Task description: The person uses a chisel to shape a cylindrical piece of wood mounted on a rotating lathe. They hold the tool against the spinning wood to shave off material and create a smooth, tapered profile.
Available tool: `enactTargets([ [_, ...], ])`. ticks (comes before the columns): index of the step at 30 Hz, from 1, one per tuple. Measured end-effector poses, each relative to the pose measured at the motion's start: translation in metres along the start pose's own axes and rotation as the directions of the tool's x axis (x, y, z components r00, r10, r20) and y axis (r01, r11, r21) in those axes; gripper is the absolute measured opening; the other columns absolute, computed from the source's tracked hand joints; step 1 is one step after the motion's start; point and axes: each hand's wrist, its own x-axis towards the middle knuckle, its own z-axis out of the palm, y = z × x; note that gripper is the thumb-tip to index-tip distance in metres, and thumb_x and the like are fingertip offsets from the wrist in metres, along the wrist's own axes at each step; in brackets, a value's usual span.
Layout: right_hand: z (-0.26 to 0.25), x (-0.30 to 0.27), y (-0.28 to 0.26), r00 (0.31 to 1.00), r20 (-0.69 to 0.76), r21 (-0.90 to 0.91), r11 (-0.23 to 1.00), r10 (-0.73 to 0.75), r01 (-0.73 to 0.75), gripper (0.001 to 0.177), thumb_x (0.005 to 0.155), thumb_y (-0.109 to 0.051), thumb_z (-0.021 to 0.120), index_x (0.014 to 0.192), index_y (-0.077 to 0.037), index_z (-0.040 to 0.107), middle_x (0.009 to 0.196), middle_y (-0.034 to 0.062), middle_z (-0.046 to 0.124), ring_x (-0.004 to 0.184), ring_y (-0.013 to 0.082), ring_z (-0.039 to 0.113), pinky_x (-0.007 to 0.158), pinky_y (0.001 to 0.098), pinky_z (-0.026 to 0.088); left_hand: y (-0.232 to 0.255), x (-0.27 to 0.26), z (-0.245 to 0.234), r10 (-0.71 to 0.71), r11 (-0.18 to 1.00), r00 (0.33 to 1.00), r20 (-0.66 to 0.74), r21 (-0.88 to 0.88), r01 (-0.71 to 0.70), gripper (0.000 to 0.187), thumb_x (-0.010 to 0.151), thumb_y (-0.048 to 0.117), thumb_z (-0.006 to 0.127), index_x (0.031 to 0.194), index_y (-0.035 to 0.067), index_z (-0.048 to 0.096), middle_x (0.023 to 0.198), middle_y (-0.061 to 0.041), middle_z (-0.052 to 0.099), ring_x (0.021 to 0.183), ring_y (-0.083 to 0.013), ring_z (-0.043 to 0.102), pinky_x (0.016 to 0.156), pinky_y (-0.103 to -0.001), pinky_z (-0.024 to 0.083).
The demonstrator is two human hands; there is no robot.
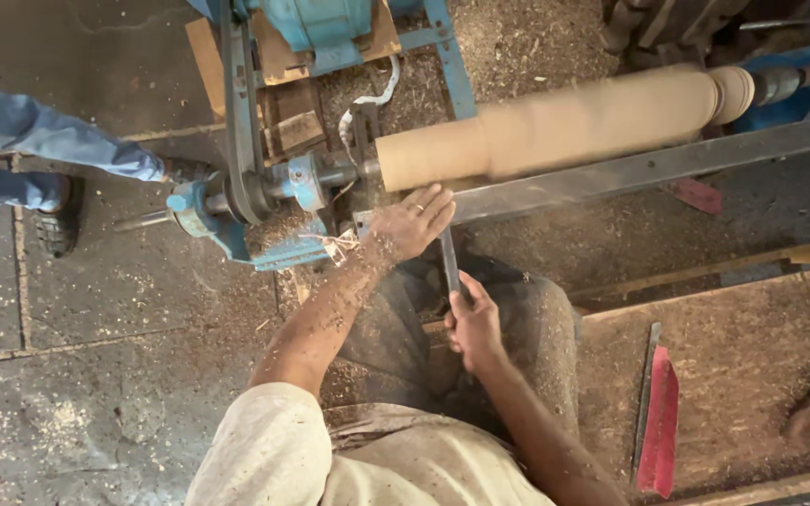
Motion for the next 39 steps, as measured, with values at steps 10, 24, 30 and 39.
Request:
enactTargets([
  [10,0.024,-0.005,0.016,0.999,0.036,0.027,0.999,-0.026,0.025,0.052,0.102,-0.021,0.055,0.153,-0.025,0.043,0.060,0.0008,0.048,0.039,0.0093,0.039,0.032,0.0266,0.030,-0.004,-0.009,-0.008,0.008,1.000,0.998,0.064,0.022,-0.009,0.048,0.093,0.019,0.053,0.136,-0.001,0.059,0.146,-0.016,0.059,0.138,-0.0306,0.057,0.117,-0.043,0.048],
  [24,-0.050,0.040,-0.034,0.978,0.207,-0.446,0.890,-0.001,0.096,0.048,0.100,-0.022,0.059,0.148,-0.023,0.055,0.057,-0.0012,0.052,0.042,0.0073,0.042,0.038,0.0259,0.034,0.000,-0.012,-0.014,-0.060,0.988,0.997,-0.042,0.137,0.065,0.037,0.100,0.022,0.060,0.126,-0.005,0.063,0.128,-0.021,0.066,0.122,-0.0361,0.065,0.096,-0.043,0.056],
  [30,-0.071,0.046,-0.049,0.981,0.192,-0.500,0.859,-0.013,0.110,0.048,0.099,-0.022,0.061,0.147,-0.023,0.058,0.057,-0.0006,0.053,0.042,0.0076,0.042,0.038,0.0257,0.035,0.011,0.003,-0.009,-0.105,0.986,0.994,-0.037,0.125,0.108,0.040,0.098,0.025,0.058,0.126,-0.003,0.063,0.129,-0.019,0.067,0.122,-0.0364,0.065,0.097,-0.044,0.056],
  [39,-0.040,0.008,-0.027,1.000,-0.020,-0.153,0.988,0.022,-0.024,0.044,0.101,-0.020,0.058,0.144,-0.021,0.058,0.059,0.0012,0.052,0.040,0.0090,0.039,0.035,0.0269,0.031,0.010,0.022,0.012,-0.005,1.000,0.999,0.040,0.009,0.005,0.046,0.096,0.022,0.052,0.134,-0.003,0.060,0.142,-0.019,0.062,0.133,-0.0362,0.059,0.114,-0.046,0.046],
])
